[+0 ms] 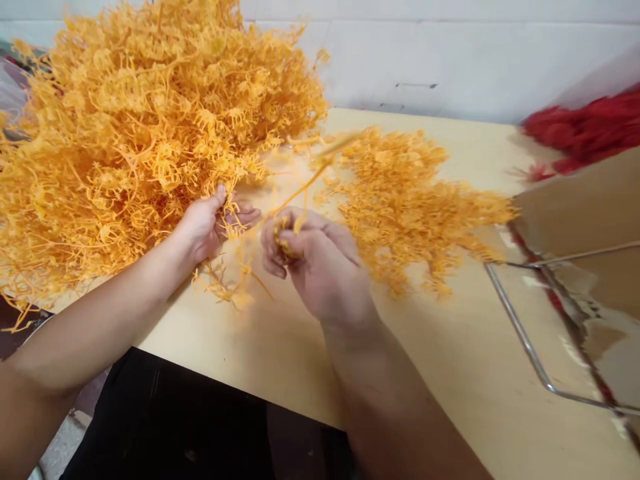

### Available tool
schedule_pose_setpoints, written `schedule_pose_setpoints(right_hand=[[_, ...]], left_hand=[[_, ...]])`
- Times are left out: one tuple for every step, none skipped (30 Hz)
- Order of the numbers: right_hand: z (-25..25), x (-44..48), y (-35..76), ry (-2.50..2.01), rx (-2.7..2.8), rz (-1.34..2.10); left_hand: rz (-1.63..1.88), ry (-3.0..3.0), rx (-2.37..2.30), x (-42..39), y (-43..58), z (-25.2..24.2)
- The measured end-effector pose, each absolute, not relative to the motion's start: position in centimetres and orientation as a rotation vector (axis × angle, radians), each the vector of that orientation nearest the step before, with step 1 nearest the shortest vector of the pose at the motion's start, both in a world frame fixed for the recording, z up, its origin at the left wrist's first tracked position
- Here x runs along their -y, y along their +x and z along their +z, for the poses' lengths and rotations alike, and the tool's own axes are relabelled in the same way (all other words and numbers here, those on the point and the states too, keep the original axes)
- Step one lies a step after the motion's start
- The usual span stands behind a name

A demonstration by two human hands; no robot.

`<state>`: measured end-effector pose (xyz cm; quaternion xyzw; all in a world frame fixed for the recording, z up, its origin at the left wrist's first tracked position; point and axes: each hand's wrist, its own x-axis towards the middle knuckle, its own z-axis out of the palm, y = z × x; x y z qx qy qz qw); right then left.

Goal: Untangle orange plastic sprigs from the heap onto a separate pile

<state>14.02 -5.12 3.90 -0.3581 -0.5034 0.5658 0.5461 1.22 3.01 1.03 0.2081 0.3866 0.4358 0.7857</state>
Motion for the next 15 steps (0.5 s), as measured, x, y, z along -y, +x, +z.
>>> schedule_pose_setpoints(right_hand=[[3.6, 4.7, 14.4, -0.94, 1.125, 1.336], [3.3, 4.2, 14.7, -1.037, 1.066, 1.319], [3.0, 3.8, 15.0, -1.129, 1.035, 1.294], [2.7, 3.5, 15.1, -1.209, 1.035, 1.265], [2.4, 3.3, 15.2, -1.271, 1.059, 1.244], [2.3, 3.2, 15.1, -1.315, 1.093, 1.24], [2.2, 3.2, 15.0, -1.346, 1.133, 1.248], [2.2, 3.2, 14.9, -1.368, 1.171, 1.267], [2.2, 3.3, 14.8, -1.384, 1.199, 1.292], [2.3, 3.3, 14.7, -1.399, 1.212, 1.31], [2.4, 3.3, 14.7, -1.415, 1.214, 1.32], [2.4, 3.4, 14.8, -1.435, 1.211, 1.32], [2.5, 3.3, 14.8, -1.458, 1.211, 1.307], [2.4, 3.3, 14.9, -1.477, 1.222, 1.285], [2.4, 3.3, 14.9, -1.493, 1.247, 1.255]], left_hand=[[0.921, 0.492, -0.817, -2.8, 1.2, 1.1], [0.899, 0.539, -0.809, -2.6, 1.2, 1.1], [0.876, 0.579, -0.803, -2.4, 1.2, 1.1], [0.856, 0.603, -0.798, -2.2, 1.2, 1.1], [0.839, 0.617, -0.792, -2.0, 1.2, 1.1], [0.828, 0.626, -0.788, -1.9, 1.2, 1.1], [0.821, 0.635, -0.788, -1.8, 1.2, 1.2], [0.815, 0.646, -0.792, -1.8, 1.3, 1.3], [0.813, 0.664, -0.8, -1.7, 1.3, 1.3], [0.812, 0.688, -0.805, -1.6, 1.3, 1.4], [0.808, 0.718, -0.803, -1.5, 1.3, 1.5], [0.8, 0.753, -0.789, -1.4, 1.3, 1.5], [0.79, 0.788, -0.767, -1.3, 1.3, 1.5], [0.786, 0.821, -0.744, -1.2, 1.3, 1.5], [0.785, 0.852, -0.725, -1.1, 1.3, 1.4]])
